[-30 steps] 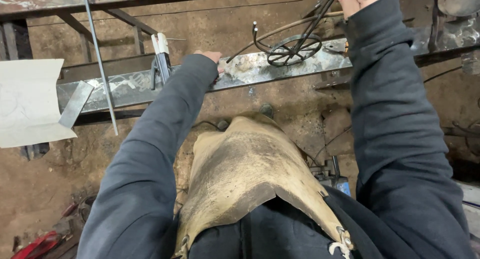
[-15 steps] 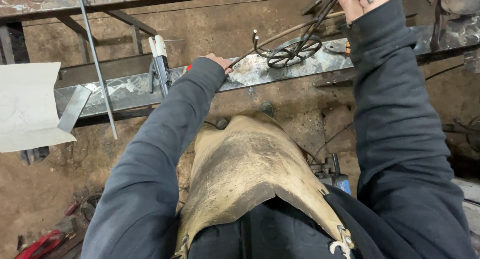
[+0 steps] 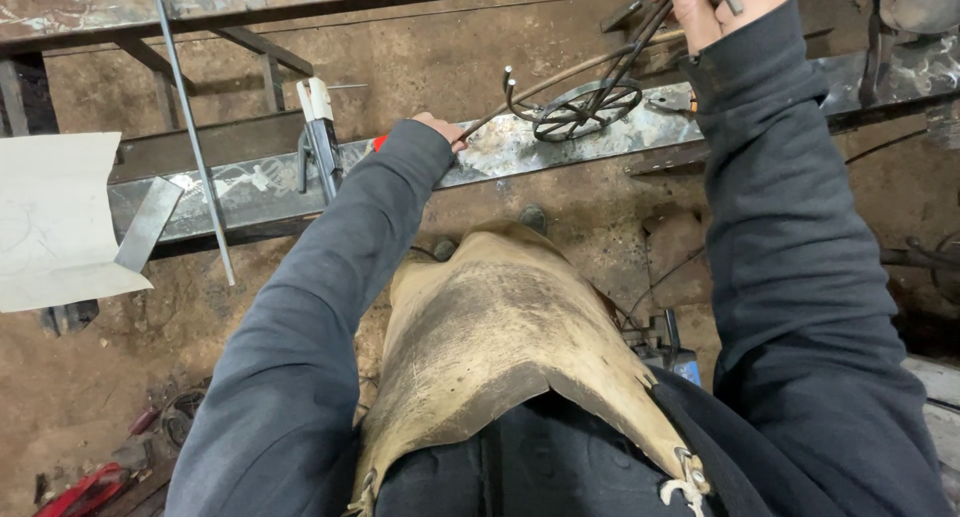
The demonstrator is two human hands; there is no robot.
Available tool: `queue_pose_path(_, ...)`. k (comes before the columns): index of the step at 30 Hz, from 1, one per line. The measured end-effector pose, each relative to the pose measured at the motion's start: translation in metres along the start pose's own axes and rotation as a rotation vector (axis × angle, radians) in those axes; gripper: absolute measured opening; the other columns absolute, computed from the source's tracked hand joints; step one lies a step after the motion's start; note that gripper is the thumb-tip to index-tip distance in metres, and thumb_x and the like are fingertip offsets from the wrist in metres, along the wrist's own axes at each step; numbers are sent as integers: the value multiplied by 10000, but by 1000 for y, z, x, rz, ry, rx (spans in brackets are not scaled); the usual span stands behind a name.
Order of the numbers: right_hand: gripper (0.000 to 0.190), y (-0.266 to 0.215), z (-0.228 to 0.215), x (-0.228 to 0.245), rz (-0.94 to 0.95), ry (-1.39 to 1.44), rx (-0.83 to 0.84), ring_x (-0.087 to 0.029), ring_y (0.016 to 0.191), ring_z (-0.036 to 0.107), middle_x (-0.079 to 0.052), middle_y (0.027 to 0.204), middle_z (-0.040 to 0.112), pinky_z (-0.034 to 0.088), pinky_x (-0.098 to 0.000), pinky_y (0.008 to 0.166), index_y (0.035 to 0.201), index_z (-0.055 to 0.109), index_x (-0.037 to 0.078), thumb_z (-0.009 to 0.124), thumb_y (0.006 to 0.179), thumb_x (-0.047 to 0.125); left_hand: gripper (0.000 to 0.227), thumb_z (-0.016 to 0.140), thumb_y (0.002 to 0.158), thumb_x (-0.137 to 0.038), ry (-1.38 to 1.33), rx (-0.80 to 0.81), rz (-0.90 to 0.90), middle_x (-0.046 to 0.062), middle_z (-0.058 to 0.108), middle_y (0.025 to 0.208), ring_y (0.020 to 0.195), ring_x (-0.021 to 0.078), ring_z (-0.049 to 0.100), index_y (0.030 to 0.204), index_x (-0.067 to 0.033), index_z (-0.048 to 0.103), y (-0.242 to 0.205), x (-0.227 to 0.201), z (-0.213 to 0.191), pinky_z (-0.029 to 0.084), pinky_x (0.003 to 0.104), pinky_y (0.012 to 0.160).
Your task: Measuring and welding metal rods to a decorative metal wheel assembly.
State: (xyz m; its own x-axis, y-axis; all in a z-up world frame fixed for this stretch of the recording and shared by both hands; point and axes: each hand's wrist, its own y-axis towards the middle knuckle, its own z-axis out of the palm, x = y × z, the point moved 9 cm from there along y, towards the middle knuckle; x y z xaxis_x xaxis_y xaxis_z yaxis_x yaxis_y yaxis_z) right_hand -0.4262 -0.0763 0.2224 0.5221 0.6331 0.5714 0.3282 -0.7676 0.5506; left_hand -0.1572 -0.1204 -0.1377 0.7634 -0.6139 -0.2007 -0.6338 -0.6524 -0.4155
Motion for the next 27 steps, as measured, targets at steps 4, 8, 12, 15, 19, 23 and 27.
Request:
queue_pose_path(4,170,0,1,-2,1,64,-3,-245,1098,721,-172,1147,710,621,-361,979,1232,635,-95,495,1209,-2,327,515,1031,-432,-22,-58,45,94,744,981,933,323,691,1034,-166,706,2,-3,0,493,449,826)
queue_pose_path(8,148,-2,0,-8,14,48,-14,-243,1075,725,-175,1154,712,623,-357,959,1220,638,-94,518,1220,-8,345,518,1039,-447,-7,-43,1,104,744,959,910,329,686,1024,-160,708,1,-3,-4,490,435,835)
queue_pose_path(12,145,0,-1,-5,17,74,-11,-241,1088,725,-176,1170,710,623,-358,974,1234,631,-95,508,1222,-18,339,511,1038,-429,-38,-57,36,111,748,937,904,323,691,1017,-149,700,10,0,5,479,440,841)
queue_pose_path(15,139,1,-2,-2,12,34,-18,-248,1072,728,-180,1155,711,624,-361,957,1222,633,-101,512,1207,-33,356,518,1029,-447,-7,-50,35,110,747,956,912,328,690,1010,-140,697,12,-1,5,485,441,825)
queue_pose_path(19,140,0,-2,-1,11,52,-15,-246,1097,723,-177,1174,705,624,-364,988,1225,626,-101,501,1214,-39,359,517,1039,-447,-1,-33,33,109,749,954,919,322,694,1013,-139,701,14,0,9,484,435,840)
queue_pose_path(23,143,-5,-2,-8,11,113,-8,-250,1138,708,-179,1156,687,621,-374,1028,1253,611,-100,485,1224,-39,339,529,1022,-445,-13,-35,-3,91,749,987,925,331,685,1035,-160,714,6,-1,-2,496,439,840)
queue_pose_path(27,136,-7,-1,-17,59,22,28,-213,1090,735,-152,1174,715,624,-327,970,1253,633,-64,509,1248,-9,330,524,1036,-435,-7,9,22,106,748,995,953,337,688,1071,-166,712,-7,-9,-13,505,457,852)
